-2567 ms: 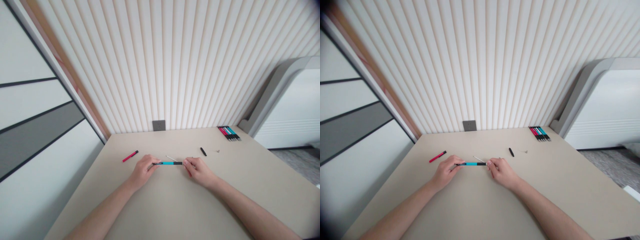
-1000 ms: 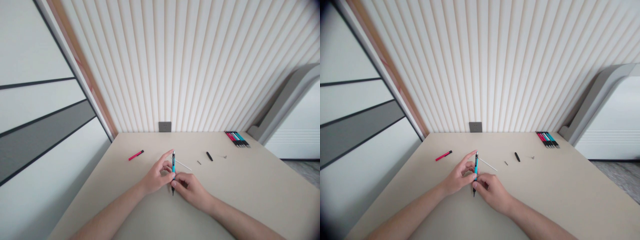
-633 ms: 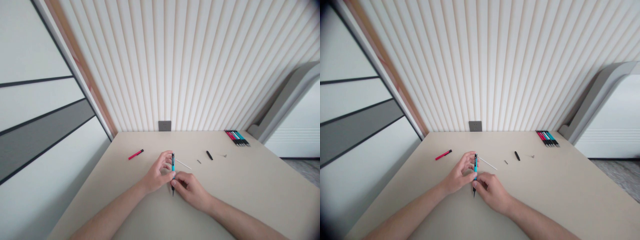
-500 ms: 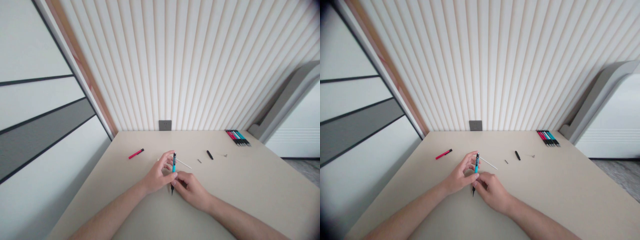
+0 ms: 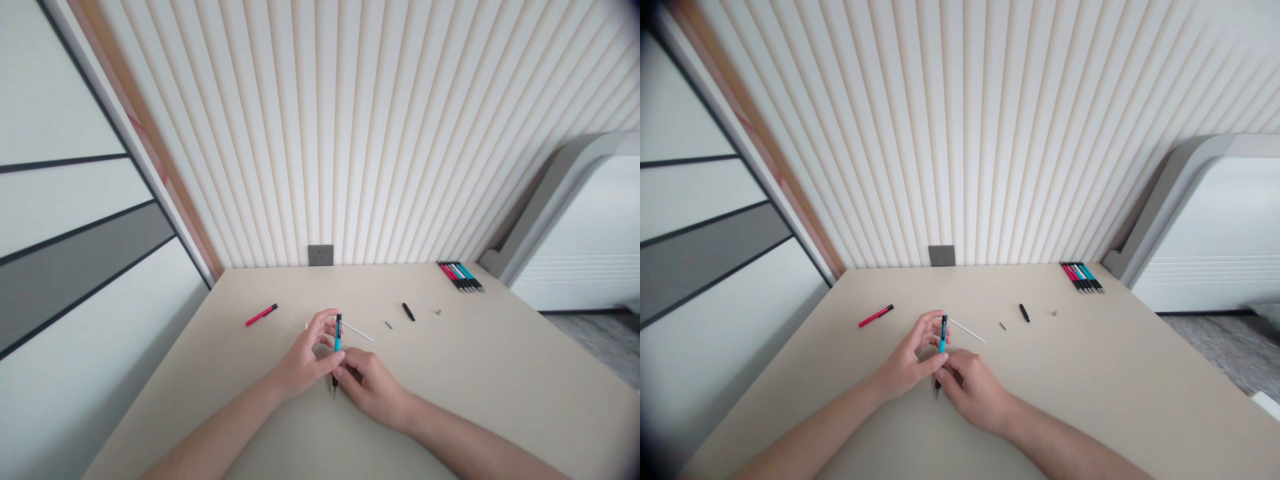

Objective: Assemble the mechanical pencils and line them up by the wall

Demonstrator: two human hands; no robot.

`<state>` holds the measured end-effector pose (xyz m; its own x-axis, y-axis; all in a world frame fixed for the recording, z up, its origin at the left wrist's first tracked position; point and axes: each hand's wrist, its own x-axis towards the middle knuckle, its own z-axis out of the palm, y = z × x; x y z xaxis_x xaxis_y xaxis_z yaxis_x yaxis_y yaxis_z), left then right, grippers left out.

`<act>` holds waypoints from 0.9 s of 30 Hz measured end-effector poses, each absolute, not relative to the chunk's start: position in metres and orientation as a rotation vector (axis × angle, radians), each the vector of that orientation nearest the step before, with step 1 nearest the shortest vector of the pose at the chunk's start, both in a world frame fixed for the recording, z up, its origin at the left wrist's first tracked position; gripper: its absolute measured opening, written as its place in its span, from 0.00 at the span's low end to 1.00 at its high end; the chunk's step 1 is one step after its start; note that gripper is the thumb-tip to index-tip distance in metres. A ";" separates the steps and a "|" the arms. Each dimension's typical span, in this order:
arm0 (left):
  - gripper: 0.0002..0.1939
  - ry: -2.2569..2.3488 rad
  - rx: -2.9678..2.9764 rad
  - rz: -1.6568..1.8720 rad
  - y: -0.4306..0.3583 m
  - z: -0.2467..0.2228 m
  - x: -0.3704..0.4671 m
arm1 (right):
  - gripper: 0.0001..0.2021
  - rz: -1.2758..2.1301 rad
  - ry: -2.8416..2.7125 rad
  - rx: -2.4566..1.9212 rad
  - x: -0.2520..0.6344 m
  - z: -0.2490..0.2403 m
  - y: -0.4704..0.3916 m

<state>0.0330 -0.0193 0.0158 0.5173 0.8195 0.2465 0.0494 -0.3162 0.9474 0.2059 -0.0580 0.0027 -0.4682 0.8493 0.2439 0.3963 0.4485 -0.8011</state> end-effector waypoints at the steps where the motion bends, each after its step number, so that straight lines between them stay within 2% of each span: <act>1: 0.32 0.756 1.734 0.942 -0.019 0.016 0.033 | 0.11 0.886 -2.051 -1.046 0.206 0.003 -0.057; 7: 0.28 0.753 1.747 0.920 -0.019 0.018 0.031 | 0.11 0.799 -2.103 -1.004 0.204 0.005 -0.058; 12: 0.36 0.788 1.719 1.017 -0.019 0.020 0.028 | 0.12 0.751 -2.039 -1.097 0.207 0.013 -0.057; 15: 0.32 0.892 1.725 1.106 -0.014 0.019 0.022 | 0.14 0.659 -1.895 -1.206 0.231 0.021 -0.041; 19: 0.23 1.049 1.959 1.077 -0.005 0.013 0.011 | 0.20 0.385 -1.631 -1.524 0.304 0.031 0.006; 22: 0.17 1.015 2.278 1.007 -0.002 0.009 0.007 | 0.20 0.076 -1.637 -2.076 0.370 0.033 0.043; 27: 0.15 0.863 2.663 0.888 -0.005 0.011 0.010 | 0.18 0.050 -1.574 -2.383 0.436 0.019 0.068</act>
